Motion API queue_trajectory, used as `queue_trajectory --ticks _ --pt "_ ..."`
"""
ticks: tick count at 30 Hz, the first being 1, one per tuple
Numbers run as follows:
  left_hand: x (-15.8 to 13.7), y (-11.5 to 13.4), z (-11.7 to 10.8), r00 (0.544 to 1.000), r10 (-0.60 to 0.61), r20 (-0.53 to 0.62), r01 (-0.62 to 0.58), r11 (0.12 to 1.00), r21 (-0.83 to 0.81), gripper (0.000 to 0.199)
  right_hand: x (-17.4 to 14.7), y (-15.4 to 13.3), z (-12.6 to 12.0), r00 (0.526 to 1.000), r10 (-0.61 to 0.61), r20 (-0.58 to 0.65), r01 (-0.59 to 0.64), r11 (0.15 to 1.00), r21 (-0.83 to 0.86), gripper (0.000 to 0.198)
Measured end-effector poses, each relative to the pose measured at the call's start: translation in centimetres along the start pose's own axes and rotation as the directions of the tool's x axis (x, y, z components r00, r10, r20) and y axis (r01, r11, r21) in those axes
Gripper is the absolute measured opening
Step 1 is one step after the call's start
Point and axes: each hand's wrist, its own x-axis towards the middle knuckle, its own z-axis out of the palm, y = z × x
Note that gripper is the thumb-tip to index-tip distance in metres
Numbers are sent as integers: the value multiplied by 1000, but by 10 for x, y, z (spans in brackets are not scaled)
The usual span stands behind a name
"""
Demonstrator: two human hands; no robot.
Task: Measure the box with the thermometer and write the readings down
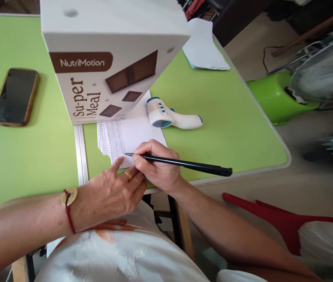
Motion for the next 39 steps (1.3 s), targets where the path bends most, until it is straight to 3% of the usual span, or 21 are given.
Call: queue_trajectory --ticks 9,17,39 --pt "4 0 -8 999 -7 34 9 999 -37 25 -1 2 -2 999 19 41 -19 1000 -2 11" --pt "3 -2 -10 992 15 126 -11 1000 -29 34 3 -1 0 998 -13 62 15 999 -34 12" --pt "3 -1 -3 999 18 52 -17 1000 -6 30 2 1 -1 999 -22 45 22 1000 -11 13"
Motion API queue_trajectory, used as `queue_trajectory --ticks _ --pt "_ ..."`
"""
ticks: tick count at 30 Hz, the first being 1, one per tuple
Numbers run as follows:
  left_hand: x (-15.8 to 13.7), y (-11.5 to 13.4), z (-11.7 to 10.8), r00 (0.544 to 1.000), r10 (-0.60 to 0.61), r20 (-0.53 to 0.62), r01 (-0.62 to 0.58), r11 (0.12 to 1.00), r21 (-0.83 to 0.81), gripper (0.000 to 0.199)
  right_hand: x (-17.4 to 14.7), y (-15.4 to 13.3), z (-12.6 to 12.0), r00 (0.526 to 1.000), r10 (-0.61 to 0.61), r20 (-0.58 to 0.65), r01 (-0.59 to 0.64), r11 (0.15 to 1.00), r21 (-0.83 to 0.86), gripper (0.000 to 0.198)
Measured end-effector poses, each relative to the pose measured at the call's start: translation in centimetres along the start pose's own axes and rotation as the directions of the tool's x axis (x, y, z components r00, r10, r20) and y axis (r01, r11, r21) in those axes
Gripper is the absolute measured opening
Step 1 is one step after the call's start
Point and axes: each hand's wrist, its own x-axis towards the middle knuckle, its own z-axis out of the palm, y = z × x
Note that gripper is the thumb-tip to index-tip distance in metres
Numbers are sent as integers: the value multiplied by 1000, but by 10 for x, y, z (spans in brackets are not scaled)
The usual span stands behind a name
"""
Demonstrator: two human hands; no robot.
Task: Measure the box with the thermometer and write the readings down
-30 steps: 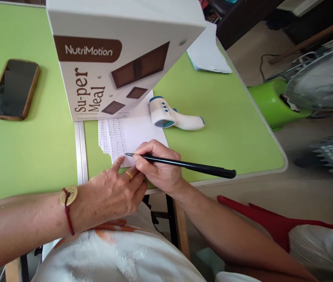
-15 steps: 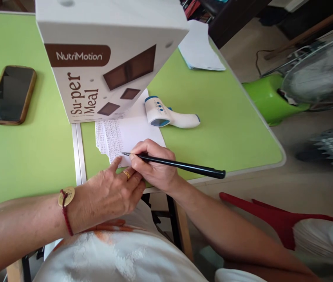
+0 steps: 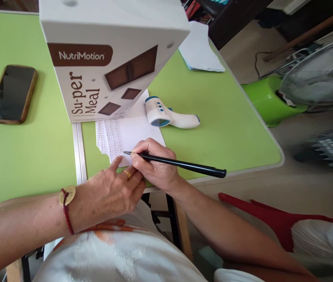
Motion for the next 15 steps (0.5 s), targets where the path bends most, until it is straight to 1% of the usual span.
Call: queue_trajectory --ticks 2,5,8,15 --pt "0 0 0 1000 0 -9 0 1000 2 30 0 0 0 1000 6 13 -6 1000 2 13" --pt "-1 0 -1 1000 5 7 -5 1000 0 30 0 0 0 1000 13 28 -13 1000 10 13" --pt "-1 0 0 1000 5 12 -5 1000 9 31 0 0 0 1000 8 22 -8 1000 6 14" --pt "-1 0 6 999 -15 -40 15 1000 -1 34 0 1 1 1000 -16 -14 16 1000 0 14"
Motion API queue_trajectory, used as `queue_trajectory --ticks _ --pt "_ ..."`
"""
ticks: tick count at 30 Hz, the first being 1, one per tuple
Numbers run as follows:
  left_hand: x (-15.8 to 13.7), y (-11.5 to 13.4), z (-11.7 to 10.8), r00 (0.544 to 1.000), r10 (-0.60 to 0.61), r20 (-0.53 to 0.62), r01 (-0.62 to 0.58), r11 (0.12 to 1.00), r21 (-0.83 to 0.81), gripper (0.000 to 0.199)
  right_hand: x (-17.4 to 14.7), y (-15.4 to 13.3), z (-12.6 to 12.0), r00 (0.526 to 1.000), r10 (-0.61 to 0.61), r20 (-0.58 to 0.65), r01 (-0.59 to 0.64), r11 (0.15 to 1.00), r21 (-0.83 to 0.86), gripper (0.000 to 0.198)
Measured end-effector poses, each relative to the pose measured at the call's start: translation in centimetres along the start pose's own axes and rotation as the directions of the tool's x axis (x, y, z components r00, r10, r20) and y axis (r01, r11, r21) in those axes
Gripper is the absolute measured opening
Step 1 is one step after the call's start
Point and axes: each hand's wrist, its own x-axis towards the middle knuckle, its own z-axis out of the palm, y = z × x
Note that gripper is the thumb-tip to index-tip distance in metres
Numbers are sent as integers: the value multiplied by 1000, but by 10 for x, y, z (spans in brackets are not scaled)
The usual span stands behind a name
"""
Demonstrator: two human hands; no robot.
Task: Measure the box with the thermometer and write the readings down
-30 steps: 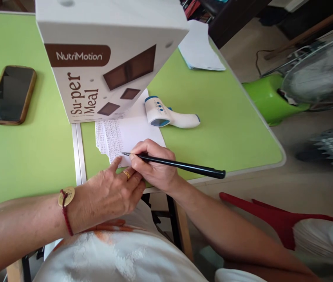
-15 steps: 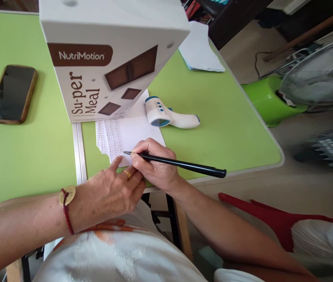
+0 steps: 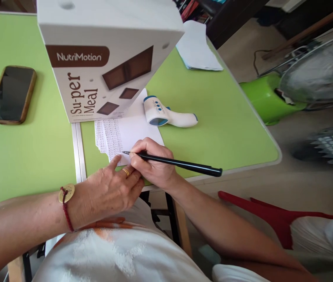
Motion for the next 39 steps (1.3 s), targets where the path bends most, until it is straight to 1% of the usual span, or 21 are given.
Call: queue_trajectory --ticks 4,9,12,17,22,28,39 --pt "0 0 1 1000 -5 -2 5 1000 10 35 1 0 0 1000 10 -29 -10 1000 -3 13" --pt "0 1 2 1000 -8 -17 8 1000 -2 29 0 -1 0 1000 16 6 -16 1000 -6 13" --pt "0 1 2 1000 -10 -29 9 1000 -16 27 0 0 0 1000 11 4 -11 1000 12 14" --pt "0 1 1 1000 -11 -15 11 1000 -24 28 0 0 -1 1000 18 15 -19 1000 22 14" --pt "0 -1 0 1000 1 11 0 1000 -16 30 1 -1 -1 998 51 -32 -51 999 -1 13" --pt "0 0 0 1000 -2 -7 2 1000 -2 30 0 -1 0 999 50 -2 -50 999 -5 13" --pt "-1 -2 -1 1000 9 7 -9 1000 -16 31 0 0 0 998 59 5 -59 998 9 13"
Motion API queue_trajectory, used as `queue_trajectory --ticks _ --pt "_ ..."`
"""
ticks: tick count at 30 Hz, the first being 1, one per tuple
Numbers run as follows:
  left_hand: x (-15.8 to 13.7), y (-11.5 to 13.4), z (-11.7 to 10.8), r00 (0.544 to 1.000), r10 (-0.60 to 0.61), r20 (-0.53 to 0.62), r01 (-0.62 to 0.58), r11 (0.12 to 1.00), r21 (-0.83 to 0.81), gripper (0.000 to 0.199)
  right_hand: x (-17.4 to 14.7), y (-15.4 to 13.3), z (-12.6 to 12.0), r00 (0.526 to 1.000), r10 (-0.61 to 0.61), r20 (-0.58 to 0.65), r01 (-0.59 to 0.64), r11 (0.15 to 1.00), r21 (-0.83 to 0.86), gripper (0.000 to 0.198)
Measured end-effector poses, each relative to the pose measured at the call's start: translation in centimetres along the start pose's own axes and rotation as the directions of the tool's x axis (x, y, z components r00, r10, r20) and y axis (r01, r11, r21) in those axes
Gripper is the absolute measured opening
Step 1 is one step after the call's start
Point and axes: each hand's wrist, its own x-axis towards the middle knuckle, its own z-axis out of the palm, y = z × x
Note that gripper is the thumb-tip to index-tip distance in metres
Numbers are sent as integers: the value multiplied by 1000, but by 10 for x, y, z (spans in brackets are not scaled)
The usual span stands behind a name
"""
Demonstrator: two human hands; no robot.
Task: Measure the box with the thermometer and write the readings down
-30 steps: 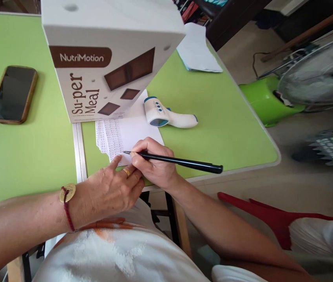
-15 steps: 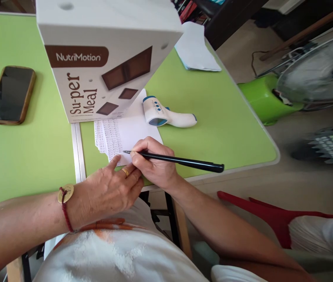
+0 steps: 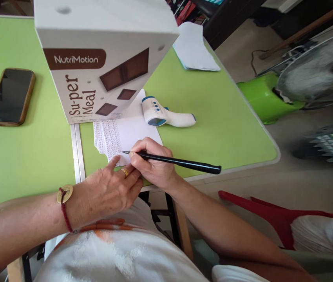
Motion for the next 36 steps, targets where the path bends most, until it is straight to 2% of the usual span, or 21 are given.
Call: queue_trajectory --ticks 5,15,18,21,23,25,26,27,29,31,32,33,34,36 --pt "0 1 1 1000 -3 -2 3 1000 0 30 0 -2 0 999 -12 -32 12 1000 -3 13" --pt "1 1 0 1000 -8 -3 8 1000 -6 34 0 -1 -1 1000 2 8 -2 1000 -21 14" --pt "1 1 1 1000 -19 -10 19 1000 13 34 -2 -3 0 997 -47 -66 44 998 -41 14" --pt "2 -2 -1 1000 12 11 -12 1000 8 25 -1 -5 -4 985 -82 -153 72 995 -72 9" --pt "1 -10 -5 998 59 -8 -59 998 -22 21 1 -2 -10 983 -143 -116 131 986 -102 12" --pt "-3 -22 -13 986 80 -147 -87 995 -41 26 4 4 -16 974 -226 33 229 959 -169 18" --pt "-6 -30 -18 964 60 -259 -72 997 -40 25 7 9 -18 957 -260 126 283 932 -224 21" --pt "-9 -39 -23 918 23 -396 -37 999 -28 19 9 14 -20 937 -277 215 332 897 -293 24" --pt "-17 -59 -34 753 -128 -645 138 990 -35 12 14 23 -22 895 -295 335 423 799 -428 30" --pt "-26 -80 -40 496 -319 -808 352 924 -149 22 18 29 -23 860 -347 373 502 704 -503 36" --pt "-30 -90 -40 340 -398 -852 418 876 -242 36 20 30 -25 846 -382 372 530 675 -514 39" --pt "-33 -100 -38 230 -473 -851 436 832 -344 52 22 31 -27 840 -407 357 541 660 -521 41" --pt "-36 -110 -34 194 -563 -804 430 785 -446 66 25 31 -30 848 -416 328 530 659 -534 42" --pt "-42 -126 -23 274 -721 -637 367 690 -623 86 30 33 -40 900 -364 239 432 682 -590 44"
